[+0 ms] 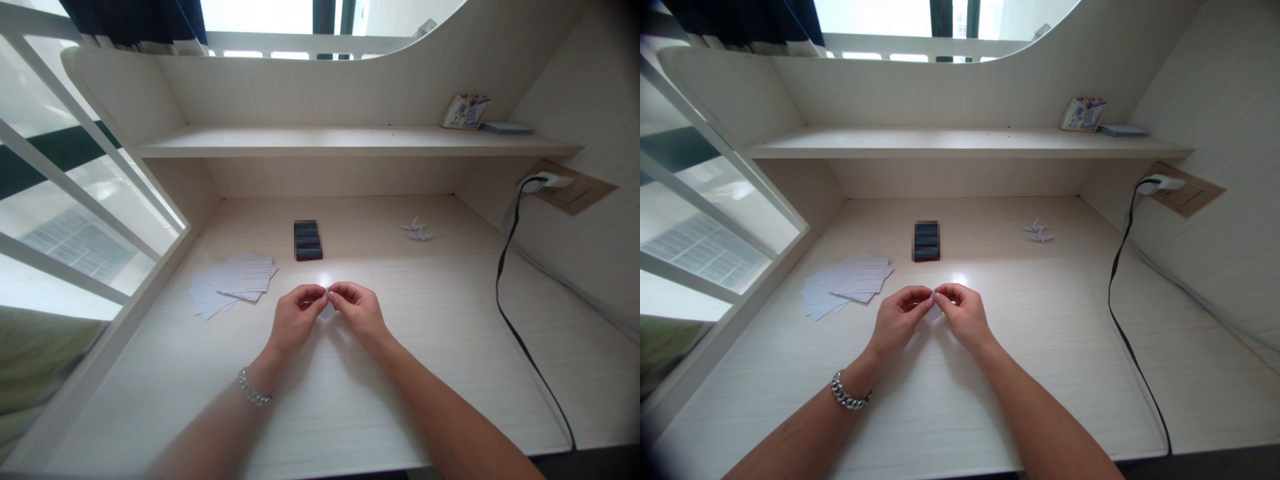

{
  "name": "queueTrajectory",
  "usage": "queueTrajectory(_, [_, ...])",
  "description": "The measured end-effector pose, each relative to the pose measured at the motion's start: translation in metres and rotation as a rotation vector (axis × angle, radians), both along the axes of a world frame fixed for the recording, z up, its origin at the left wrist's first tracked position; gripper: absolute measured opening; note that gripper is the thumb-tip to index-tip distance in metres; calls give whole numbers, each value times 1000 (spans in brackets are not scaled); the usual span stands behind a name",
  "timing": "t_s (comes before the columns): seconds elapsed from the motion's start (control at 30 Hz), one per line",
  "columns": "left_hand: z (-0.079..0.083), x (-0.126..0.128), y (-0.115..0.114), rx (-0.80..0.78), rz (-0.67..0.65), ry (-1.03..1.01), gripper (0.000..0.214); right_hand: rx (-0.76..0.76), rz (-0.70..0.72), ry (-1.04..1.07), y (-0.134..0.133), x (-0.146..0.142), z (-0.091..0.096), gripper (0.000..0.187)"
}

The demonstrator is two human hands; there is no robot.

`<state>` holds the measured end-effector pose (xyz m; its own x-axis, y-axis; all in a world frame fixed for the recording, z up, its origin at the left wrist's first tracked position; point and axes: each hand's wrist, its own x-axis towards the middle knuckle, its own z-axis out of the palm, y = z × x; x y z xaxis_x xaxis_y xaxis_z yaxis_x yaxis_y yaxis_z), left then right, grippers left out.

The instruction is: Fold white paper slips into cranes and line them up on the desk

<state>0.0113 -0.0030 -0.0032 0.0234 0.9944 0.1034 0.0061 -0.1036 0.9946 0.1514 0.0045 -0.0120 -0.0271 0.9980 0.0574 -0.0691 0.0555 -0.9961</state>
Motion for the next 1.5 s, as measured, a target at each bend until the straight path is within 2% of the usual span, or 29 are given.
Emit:
queueTrajectory(0.5, [-2, 3, -1, 53, -24, 0, 17, 45, 14, 66, 0, -5, -4, 15])
queueTrajectory(0.73, [-5, 1, 0, 22, -17, -55, 25, 15, 9, -32, 1, -1, -3, 23])
queueTrajectory(1.2, [-8, -4, 3, -42, -117, -15, 25, 32, 85, -227, 2, 3, -3, 17])
queueTrajectory(1.37, [-10, -6, 3, -51, -143, 4, 24, 36, 149, -225, 3, 7, 0, 16])
queueTrajectory(1.5, [-11, -6, 5, -47, -130, 25, 25, 59, 105, -280, 2, 7, 2, 17])
